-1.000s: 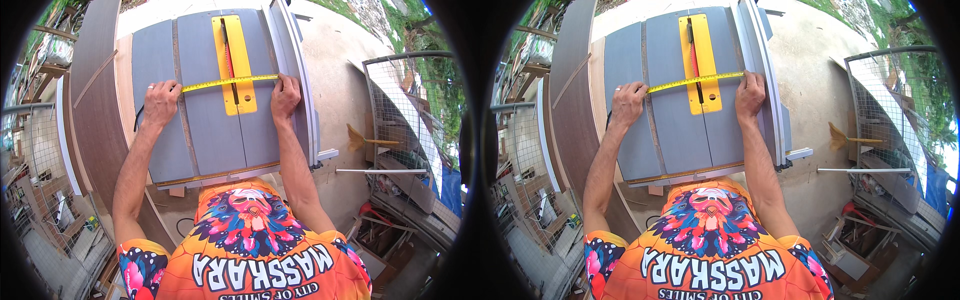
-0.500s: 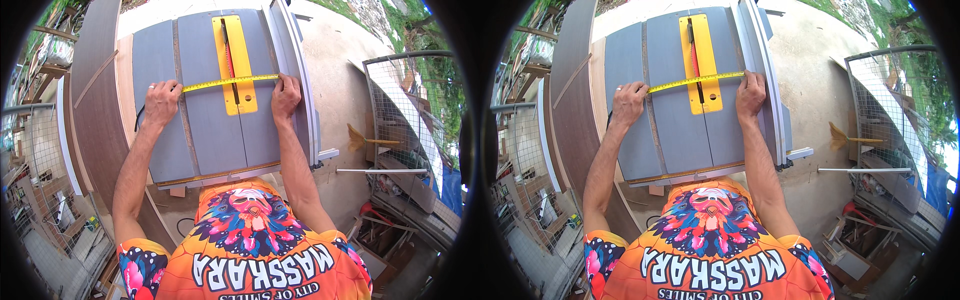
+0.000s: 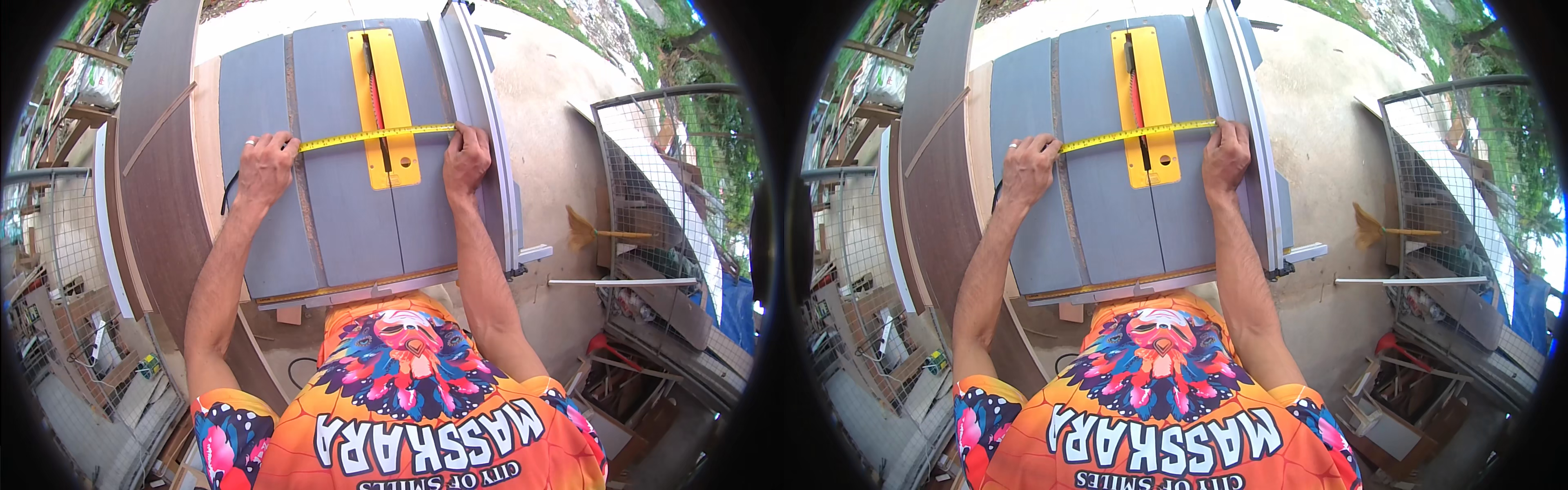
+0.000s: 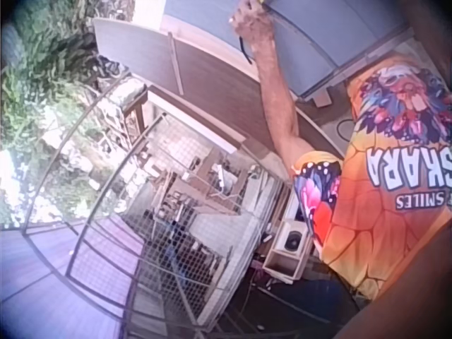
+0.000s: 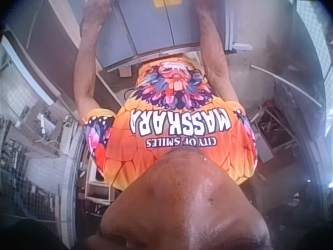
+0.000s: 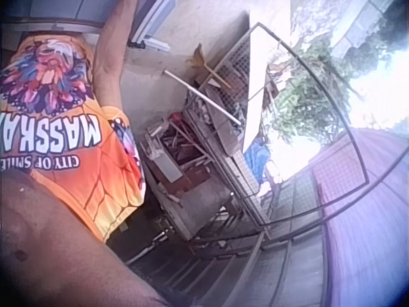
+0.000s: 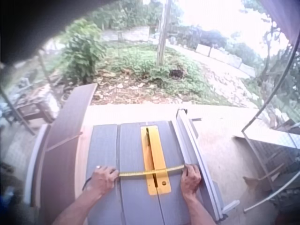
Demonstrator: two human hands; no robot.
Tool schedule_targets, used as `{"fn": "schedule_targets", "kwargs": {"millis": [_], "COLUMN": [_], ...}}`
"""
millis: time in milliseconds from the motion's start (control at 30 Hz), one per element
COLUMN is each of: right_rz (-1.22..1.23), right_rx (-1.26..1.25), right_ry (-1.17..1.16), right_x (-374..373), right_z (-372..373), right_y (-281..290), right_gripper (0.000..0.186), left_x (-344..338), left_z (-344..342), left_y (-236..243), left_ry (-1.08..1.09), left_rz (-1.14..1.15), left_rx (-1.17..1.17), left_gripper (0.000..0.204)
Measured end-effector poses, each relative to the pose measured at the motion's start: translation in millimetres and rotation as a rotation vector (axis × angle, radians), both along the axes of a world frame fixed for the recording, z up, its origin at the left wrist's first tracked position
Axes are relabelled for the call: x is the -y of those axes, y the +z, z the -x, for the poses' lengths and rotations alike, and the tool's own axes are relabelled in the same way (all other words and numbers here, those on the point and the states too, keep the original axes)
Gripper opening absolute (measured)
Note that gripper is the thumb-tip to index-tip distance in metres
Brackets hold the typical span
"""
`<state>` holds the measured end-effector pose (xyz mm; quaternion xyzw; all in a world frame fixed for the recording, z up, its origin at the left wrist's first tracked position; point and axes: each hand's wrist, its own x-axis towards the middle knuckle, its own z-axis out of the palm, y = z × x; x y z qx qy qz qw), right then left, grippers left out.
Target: The person uses a tape measure to take dimensions of wooden cabinet components and a table saw, then places a wooden panel into a wooden frame.
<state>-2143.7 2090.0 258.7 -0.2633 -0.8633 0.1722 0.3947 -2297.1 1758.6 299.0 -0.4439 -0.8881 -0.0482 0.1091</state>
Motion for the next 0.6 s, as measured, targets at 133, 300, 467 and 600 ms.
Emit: {"fn": "schedule_targets", "kwargs": {"millis": [133, 300, 467, 600], "right_rz": [0.005, 0.006, -0.008, -0.001], "right_rx": [-0.004, -0.008, -0.016, -0.011], "right_ry": [0.002, 0.002, 0.012, 0.011], "right_x": [0.5, 1.2, -0.7, 0.0], "right_z": [1.3, 1.1, 1.8, 2.0], "right_y": [0.4, 0.1, -2.8, -4.5], "right_gripper": [0.015, 0.015, 0.015, 0.016], "left_x": [0.8, 0.6, 1.4, 1.7], "left_z": [0.1, -1.3, -0.3, -0.9], "left_y": [0.5, 0.2, -2.9, -2.2], "left_ry": [-0.015, -0.007, -0.006, -0.007], "left_rz": [-0.011, -0.006, -0.039, -0.055], "left_rx": [-0.027, -0.020, -0.017, -0.047], "left_gripper": [0.020, 0.021, 0.019, 0.018]}}
